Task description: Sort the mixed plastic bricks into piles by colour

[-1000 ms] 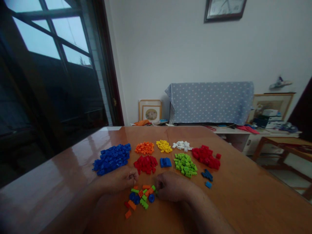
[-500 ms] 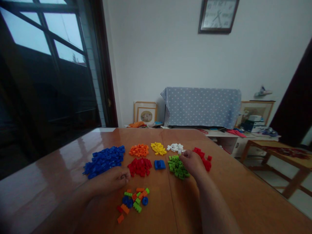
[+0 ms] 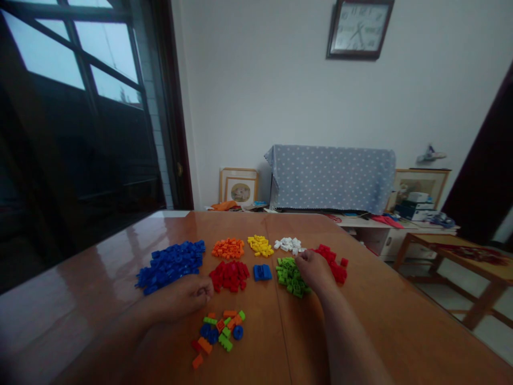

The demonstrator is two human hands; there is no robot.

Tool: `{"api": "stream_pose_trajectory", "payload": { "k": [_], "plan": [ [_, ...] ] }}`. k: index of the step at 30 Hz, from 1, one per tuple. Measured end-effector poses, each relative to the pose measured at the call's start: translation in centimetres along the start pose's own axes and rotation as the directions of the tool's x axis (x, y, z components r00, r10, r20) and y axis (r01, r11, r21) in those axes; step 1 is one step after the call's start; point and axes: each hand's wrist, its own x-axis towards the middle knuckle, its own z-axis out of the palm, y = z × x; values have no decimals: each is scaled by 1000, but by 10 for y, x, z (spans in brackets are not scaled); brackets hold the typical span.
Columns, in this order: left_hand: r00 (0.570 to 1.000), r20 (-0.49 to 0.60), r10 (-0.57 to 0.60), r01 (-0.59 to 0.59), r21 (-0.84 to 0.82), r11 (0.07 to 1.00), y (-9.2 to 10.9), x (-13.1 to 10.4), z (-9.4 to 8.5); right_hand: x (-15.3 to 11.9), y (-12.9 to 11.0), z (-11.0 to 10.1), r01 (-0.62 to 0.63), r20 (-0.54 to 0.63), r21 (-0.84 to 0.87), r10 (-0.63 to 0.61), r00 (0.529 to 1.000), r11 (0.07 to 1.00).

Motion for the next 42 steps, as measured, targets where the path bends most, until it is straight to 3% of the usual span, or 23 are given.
{"api": "stream_pose_trajectory", "payload": {
  "k": [4,8,12,16,19,26,29,37,42],
  "plan": [
    [1000,-3,23,-23,-13,1000,-5,0,2,-8,-17,-5,62,-19,2,-62,998,998],
    [1000,24,17,-16,-54,998,-8,1,4,-26,-43,0,226,26,70,-228,973,972],
    [1000,27,17,-16,-39,999,-6,0,4,-50,-71,13,392,244,174,-425,872,904],
    [1000,16,20,-20,-24,1000,-4,0,4,-69,-86,26,422,440,191,-462,770,886],
    [999,31,24,-23,-34,999,-2,1,7,-78,-91,33,423,507,206,-466,725,882],
    [999,50,-7,7,12,1000,9,0,15,-93,-102,40,435,585,159,-440,682,886],
    [999,18,-52,51,38,998,8,1,21,-95,-103,41,430,591,139,-423,687,892],
    [1000,16,-26,26,28,999,-8,9,36,-94,-100,44,458,575,142,-449,684,878],
    [999,-27,-28,28,-2,1000,-5,10,34,-91,-97,45,458,564,136,-449,693,879]
  ]
}}
